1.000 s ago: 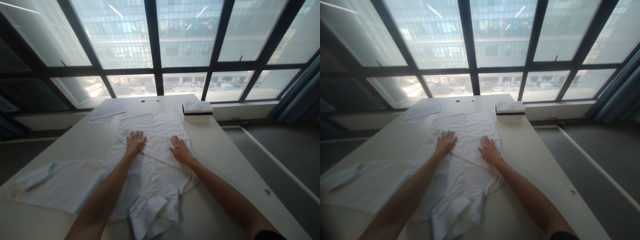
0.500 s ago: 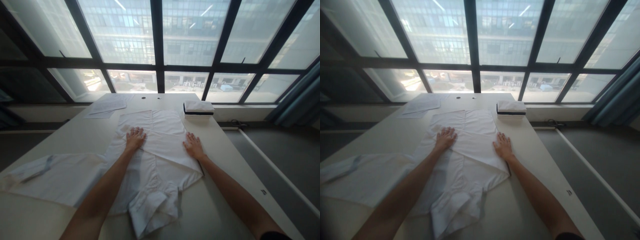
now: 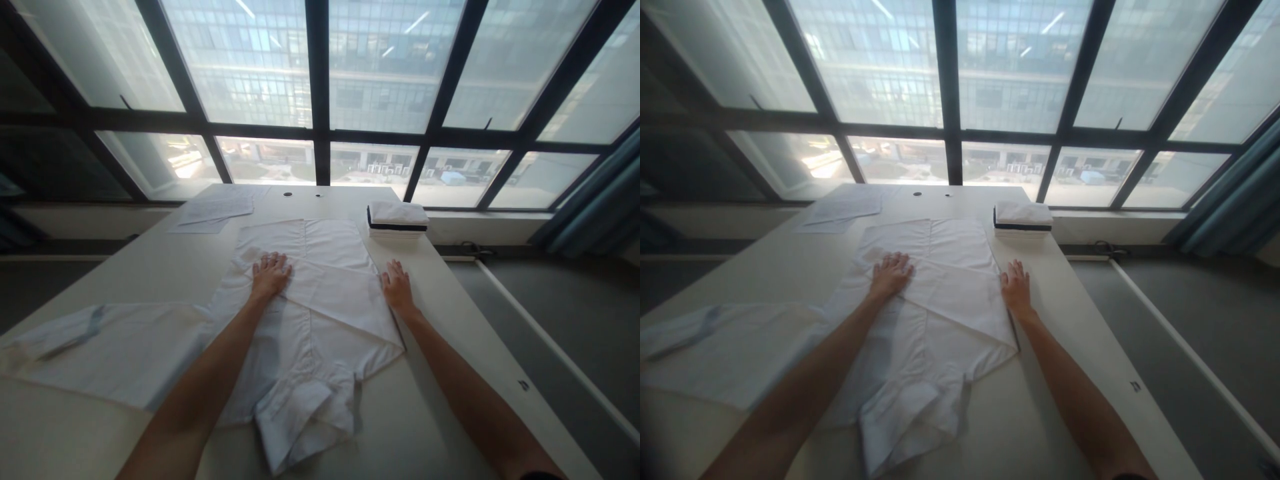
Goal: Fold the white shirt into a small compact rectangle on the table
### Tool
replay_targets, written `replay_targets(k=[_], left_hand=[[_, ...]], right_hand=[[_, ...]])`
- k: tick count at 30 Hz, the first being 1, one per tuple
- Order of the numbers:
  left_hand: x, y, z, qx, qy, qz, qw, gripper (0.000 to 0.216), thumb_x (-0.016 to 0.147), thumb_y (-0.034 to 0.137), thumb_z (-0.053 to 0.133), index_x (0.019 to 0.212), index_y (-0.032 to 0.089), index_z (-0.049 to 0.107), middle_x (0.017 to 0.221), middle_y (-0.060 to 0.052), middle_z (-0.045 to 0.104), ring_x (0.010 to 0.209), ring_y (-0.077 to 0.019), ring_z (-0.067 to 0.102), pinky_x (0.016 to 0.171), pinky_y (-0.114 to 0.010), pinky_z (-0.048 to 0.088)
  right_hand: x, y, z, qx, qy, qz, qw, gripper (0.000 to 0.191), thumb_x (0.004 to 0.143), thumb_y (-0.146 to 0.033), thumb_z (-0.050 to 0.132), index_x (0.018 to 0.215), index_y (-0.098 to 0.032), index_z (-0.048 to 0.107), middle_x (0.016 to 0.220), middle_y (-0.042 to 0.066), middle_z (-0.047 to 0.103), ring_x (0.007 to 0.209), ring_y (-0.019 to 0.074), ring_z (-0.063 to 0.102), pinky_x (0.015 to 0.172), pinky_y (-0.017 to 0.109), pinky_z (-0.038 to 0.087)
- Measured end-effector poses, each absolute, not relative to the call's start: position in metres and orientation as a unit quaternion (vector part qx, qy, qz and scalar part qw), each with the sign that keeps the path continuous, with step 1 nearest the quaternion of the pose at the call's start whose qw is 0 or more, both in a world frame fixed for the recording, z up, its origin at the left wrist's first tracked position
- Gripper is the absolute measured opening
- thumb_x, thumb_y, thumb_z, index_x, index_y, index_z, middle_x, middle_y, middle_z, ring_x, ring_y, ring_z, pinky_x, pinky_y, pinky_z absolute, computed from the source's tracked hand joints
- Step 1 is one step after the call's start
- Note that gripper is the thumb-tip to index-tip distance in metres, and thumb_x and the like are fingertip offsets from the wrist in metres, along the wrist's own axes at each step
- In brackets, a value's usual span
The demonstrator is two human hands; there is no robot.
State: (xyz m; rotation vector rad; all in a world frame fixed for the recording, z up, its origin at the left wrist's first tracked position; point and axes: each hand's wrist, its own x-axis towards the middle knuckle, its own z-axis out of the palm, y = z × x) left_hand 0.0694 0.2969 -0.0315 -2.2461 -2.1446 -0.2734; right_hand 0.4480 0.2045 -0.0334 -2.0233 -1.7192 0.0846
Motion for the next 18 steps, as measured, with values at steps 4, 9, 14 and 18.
replay_targets(k=[4,9,14,18], left_hand=[[0.070,0.296,-0.031,-0.723,-0.684,-0.091,0.019,0.060,0.104,0.049,0.032,0.158,0.025,0.040,0.166,-0.010,0.031,0.154,-0.0370,0.020,0.120,-0.064,0.021],[0.069,0.297,-0.031,-0.725,-0.683,-0.081,0.018,0.061,0.103,0.049,0.033,0.158,0.023,0.040,0.167,-0.010,0.030,0.154,-0.0373,0.020,0.120,-0.064,0.021],[0.069,0.297,-0.033,-0.725,-0.682,-0.089,0.022,0.061,0.103,0.050,0.031,0.157,0.023,0.041,0.166,-0.010,0.032,0.153,-0.0368,0.022,0.119,-0.064,0.021],[0.069,0.297,-0.034,-0.729,-0.677,-0.097,0.026,0.061,0.103,0.050,0.030,0.157,0.022,0.041,0.166,-0.010,0.032,0.153,-0.0370,0.022,0.119,-0.065,0.021]], right_hand=[[0.414,0.184,-0.027,-0.619,-0.754,0.048,0.217,0.052,0.103,-0.028,0.032,0.150,-0.012,0.049,0.163,0.013,0.036,0.155,0.0228,0.024,0.125,0.045,0.020],[0.388,0.158,-0.034,-0.534,-0.834,0.075,0.119,0.058,0.105,-0.037,0.036,0.158,-0.012,0.037,0.166,0.013,0.028,0.155,0.0248,0.021,0.126,0.048,0.017],[0.410,0.137,-0.039,-0.537,-0.838,0.056,0.079,0.063,0.106,-0.042,0.035,0.161,-0.012,0.031,0.168,0.012,0.021,0.157,0.0248,0.016,0.127,0.049,0.013],[0.432,0.108,-0.044,-0.539,-0.839,0.043,0.063,0.061,0.106,-0.038,0.033,0.162,-0.015,0.029,0.169,0.009,0.018,0.157,0.0233,0.012,0.126,0.050,0.014]])
